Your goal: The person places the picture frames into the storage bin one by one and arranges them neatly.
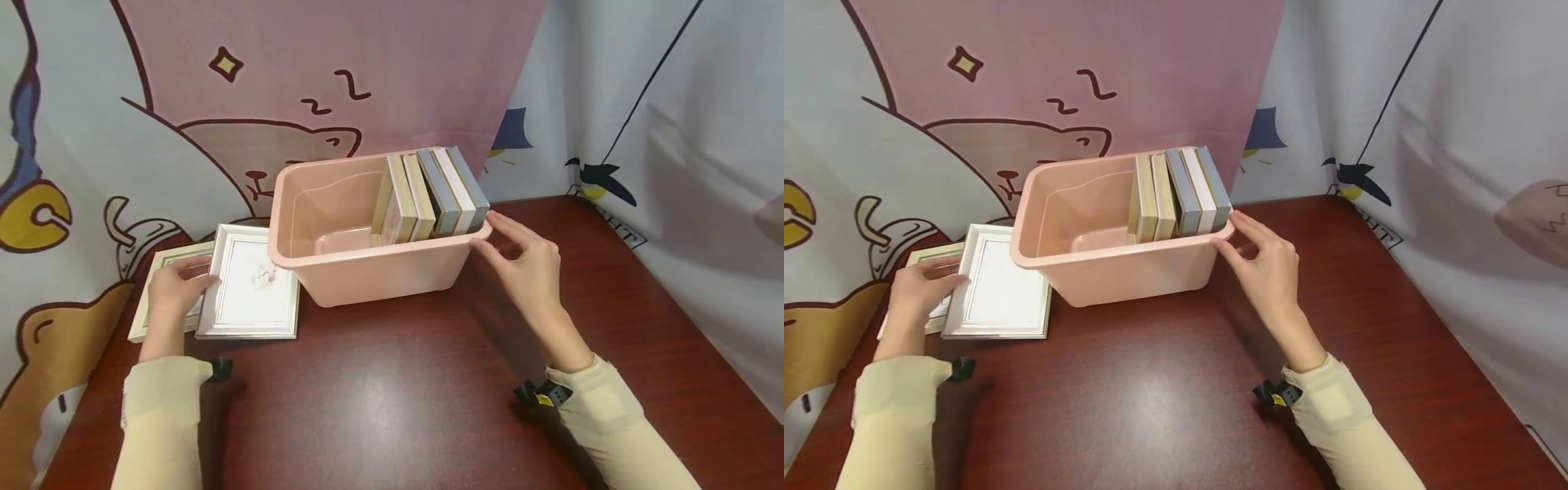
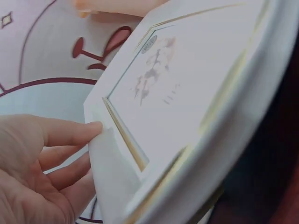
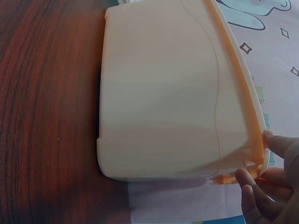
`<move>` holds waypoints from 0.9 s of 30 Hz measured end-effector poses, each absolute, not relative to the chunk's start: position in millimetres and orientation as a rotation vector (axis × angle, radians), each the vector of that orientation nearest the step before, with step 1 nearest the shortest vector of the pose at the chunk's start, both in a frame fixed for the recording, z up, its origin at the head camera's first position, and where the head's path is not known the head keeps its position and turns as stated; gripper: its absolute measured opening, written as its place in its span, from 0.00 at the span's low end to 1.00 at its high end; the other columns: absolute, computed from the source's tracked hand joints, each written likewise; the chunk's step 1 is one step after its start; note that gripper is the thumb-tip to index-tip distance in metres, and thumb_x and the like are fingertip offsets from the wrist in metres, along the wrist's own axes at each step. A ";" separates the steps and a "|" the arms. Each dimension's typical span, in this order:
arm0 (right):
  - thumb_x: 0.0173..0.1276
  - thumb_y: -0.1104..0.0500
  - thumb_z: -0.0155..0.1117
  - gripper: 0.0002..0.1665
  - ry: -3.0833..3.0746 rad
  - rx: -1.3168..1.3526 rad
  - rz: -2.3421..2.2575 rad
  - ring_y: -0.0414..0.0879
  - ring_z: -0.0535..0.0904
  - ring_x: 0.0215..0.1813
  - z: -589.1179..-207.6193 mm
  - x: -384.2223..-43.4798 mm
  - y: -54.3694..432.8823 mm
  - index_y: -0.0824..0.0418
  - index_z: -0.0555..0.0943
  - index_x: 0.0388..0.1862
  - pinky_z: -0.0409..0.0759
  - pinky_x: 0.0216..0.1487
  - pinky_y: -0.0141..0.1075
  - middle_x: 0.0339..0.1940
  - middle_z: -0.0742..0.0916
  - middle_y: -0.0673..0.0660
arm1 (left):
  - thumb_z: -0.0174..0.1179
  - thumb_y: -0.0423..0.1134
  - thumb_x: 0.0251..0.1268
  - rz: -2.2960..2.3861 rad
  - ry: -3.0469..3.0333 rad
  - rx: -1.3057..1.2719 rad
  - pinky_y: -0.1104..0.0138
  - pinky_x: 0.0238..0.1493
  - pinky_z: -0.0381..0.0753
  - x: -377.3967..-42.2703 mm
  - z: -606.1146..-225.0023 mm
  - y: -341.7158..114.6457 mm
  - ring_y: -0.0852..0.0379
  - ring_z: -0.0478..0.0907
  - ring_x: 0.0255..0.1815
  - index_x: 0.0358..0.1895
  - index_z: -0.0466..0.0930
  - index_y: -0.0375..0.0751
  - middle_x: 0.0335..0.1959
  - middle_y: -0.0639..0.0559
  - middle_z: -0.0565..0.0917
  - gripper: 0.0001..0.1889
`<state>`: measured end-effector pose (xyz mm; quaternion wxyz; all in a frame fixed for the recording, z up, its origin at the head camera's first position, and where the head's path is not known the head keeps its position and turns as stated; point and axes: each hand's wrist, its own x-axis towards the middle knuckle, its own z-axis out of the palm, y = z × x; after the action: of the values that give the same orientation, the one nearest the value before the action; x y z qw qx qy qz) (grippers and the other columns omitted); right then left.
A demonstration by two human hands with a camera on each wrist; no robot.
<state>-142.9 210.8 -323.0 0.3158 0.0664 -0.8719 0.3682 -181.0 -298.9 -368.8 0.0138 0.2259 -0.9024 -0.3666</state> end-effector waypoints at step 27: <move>0.59 0.53 0.77 0.27 -2.281 0.173 0.962 0.09 0.72 0.36 -325.1 -144.3 211.0 0.51 0.84 0.59 0.74 0.35 0.13 0.57 0.88 0.51 | 0.56 0.24 0.66 -1.377 -1.864 0.529 0.71 0.61 0.76 -142.4 -241.0 -269.8 0.66 0.78 0.52 0.59 0.78 0.51 0.50 0.63 0.82 0.22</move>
<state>-144.3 211.0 -325.1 0.3239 0.0658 -0.8696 0.3669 -142.4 -269.8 -241.0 0.3730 0.2064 -0.7275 -0.5376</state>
